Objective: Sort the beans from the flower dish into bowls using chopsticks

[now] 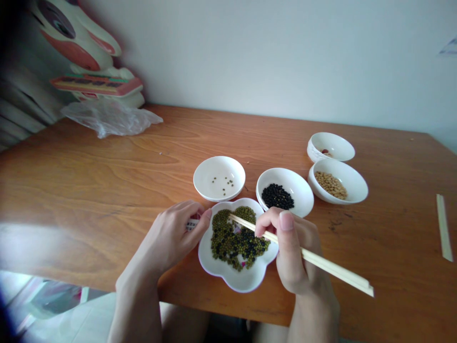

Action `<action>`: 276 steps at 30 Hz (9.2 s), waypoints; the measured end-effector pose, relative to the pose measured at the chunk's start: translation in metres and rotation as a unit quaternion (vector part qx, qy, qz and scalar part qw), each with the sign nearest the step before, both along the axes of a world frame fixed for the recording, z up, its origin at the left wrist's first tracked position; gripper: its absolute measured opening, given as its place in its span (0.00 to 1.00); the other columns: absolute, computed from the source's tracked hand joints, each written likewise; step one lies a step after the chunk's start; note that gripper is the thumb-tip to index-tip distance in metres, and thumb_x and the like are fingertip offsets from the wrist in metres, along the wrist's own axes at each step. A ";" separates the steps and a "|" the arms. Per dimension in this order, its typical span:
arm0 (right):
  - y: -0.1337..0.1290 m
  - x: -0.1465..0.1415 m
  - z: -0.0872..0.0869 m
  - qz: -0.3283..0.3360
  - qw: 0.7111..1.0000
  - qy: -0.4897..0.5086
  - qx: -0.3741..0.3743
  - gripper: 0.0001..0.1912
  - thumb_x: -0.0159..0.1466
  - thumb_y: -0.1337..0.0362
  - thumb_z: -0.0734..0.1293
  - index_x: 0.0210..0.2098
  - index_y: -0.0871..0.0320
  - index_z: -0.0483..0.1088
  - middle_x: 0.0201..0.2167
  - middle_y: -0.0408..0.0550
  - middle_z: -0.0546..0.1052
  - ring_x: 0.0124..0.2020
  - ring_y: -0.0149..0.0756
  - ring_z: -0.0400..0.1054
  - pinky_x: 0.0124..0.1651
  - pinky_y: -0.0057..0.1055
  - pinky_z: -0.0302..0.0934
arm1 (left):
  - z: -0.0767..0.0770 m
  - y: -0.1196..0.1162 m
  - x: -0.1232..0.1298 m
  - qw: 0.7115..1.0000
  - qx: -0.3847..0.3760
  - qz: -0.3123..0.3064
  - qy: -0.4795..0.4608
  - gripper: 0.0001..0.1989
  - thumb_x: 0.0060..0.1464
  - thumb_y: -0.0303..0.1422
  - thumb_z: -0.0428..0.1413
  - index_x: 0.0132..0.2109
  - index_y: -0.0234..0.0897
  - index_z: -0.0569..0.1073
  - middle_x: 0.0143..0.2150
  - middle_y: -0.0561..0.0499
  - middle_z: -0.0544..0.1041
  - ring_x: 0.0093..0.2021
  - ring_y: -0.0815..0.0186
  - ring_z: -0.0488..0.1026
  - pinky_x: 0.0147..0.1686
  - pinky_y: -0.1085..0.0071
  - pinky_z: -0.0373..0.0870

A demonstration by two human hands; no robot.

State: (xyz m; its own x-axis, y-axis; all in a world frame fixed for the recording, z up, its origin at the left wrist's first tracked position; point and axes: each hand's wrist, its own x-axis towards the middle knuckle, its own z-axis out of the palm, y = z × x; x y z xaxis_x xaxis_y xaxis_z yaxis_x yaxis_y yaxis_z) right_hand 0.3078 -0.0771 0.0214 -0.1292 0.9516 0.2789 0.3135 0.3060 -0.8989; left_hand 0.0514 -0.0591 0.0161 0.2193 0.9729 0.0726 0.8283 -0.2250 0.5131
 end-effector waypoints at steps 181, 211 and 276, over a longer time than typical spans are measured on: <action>-0.047 -0.021 -0.034 -0.121 0.957 0.262 -0.030 0.34 0.77 0.43 0.50 0.25 0.55 0.69 0.23 0.45 0.69 0.21 0.32 0.60 0.24 0.31 0.54 | -0.024 -0.028 -0.030 0.993 0.004 0.065 -0.101 0.14 0.70 0.46 0.51 0.52 0.42 0.71 0.40 0.49 0.81 0.36 0.60 0.78 0.38 0.66 0.73; -0.038 0.017 -0.071 -0.188 0.913 0.361 -0.035 0.21 0.75 0.48 0.64 0.38 0.60 0.73 0.27 0.39 0.73 0.21 0.24 0.62 0.24 0.24 0.61 | -0.042 -0.029 -0.018 0.985 0.095 0.006 -0.146 0.09 0.72 0.40 0.53 0.51 0.42 0.71 0.48 0.44 0.83 0.46 0.55 0.83 0.47 0.62 0.76; -0.027 0.033 -0.031 -0.092 0.989 0.043 0.105 0.39 0.75 0.37 0.47 0.26 0.52 0.75 0.27 0.49 0.75 0.27 0.39 0.65 0.29 0.38 0.56 | -0.031 -0.037 -0.021 0.987 0.087 0.009 -0.132 0.13 0.72 0.44 0.50 0.49 0.41 0.74 0.46 0.45 0.83 0.46 0.56 0.81 0.46 0.64 0.74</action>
